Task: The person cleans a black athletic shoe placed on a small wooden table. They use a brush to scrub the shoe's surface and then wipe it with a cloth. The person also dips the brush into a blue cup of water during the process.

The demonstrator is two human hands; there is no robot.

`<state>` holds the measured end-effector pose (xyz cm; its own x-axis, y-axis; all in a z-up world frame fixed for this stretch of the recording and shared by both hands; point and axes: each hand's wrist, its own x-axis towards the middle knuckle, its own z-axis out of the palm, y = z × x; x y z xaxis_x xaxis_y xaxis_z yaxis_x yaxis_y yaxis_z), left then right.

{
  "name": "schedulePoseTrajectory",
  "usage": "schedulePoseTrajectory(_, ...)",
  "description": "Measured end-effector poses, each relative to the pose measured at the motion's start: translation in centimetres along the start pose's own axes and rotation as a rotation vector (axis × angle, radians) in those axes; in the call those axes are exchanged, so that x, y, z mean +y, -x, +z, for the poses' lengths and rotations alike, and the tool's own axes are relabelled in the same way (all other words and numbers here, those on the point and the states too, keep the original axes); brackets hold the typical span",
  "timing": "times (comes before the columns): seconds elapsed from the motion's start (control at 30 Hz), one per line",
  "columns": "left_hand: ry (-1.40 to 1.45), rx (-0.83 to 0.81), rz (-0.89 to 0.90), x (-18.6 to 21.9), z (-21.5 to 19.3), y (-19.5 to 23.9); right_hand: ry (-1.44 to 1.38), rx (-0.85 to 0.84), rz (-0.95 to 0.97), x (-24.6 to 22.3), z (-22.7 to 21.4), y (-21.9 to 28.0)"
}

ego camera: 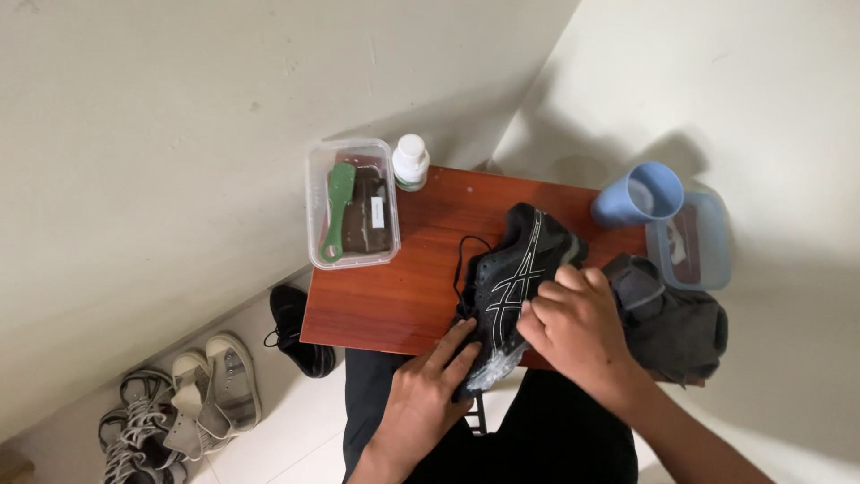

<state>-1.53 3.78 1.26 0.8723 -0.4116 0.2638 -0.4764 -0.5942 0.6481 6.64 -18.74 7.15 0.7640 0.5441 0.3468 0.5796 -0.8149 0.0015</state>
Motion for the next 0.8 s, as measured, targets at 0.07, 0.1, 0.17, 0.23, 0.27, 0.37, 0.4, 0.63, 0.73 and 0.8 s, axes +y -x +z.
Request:
schedulePoseTrajectory(0.07, 0.023, -0.031, -0.008, -0.1, -0.1, 0.1, 0.049, -0.07, 0.11, 2.9, 1.7, 0.8)
schedulePoseTrajectory(0.1, 0.032, -0.043, -0.032, -0.1, -0.2, 0.1, 0.088, -0.13, 0.196, 4.4, 2.6, 1.0)
schedulePoseTrajectory(0.17, 0.038, -0.035, -0.034, -0.1, 0.1, 0.4, 0.025, -0.079, 0.182, 2.8, 2.1, 1.4)
schedulePoseTrajectory(0.23, 0.043, -0.025, -0.037, -0.2, 0.3, 0.4, -0.038, -0.027, 0.167, 1.4, 1.9, 1.5)
schedulePoseTrajectory(0.27, 0.033, -0.016, -0.054, -0.3, 0.5, 0.4, -0.12, -0.02, 0.111, 0.7, 1.8, 1.9)
schedulePoseTrajectory(0.37, 0.019, -0.006, -0.057, -0.2, 0.3, 0.2, -0.169, 0.018, 0.198, 2.5, 3.4, 3.1)
schedulePoseTrajectory(0.4, 0.013, 0.006, -0.054, 0.0, 0.1, 0.1, -0.139, 0.047, 0.324, 3.9, 4.3, 3.3)
schedulePoseTrajectory(0.63, 0.014, -0.018, -0.106, -0.1, 0.5, 0.1, -0.07, 0.04, 0.182, 0.9, 2.7, 3.7)
schedulePoseTrajectory(0.73, -0.009, -0.002, -0.138, 0.1, 0.3, 0.4, -0.109, 0.047, 0.385, 1.1, 2.7, 3.4)
schedulePoseTrajectory(0.8, 0.028, -0.009, -0.116, -0.1, 0.7, 0.4, -0.109, 0.044, 0.143, -1.8, 0.4, 2.8)
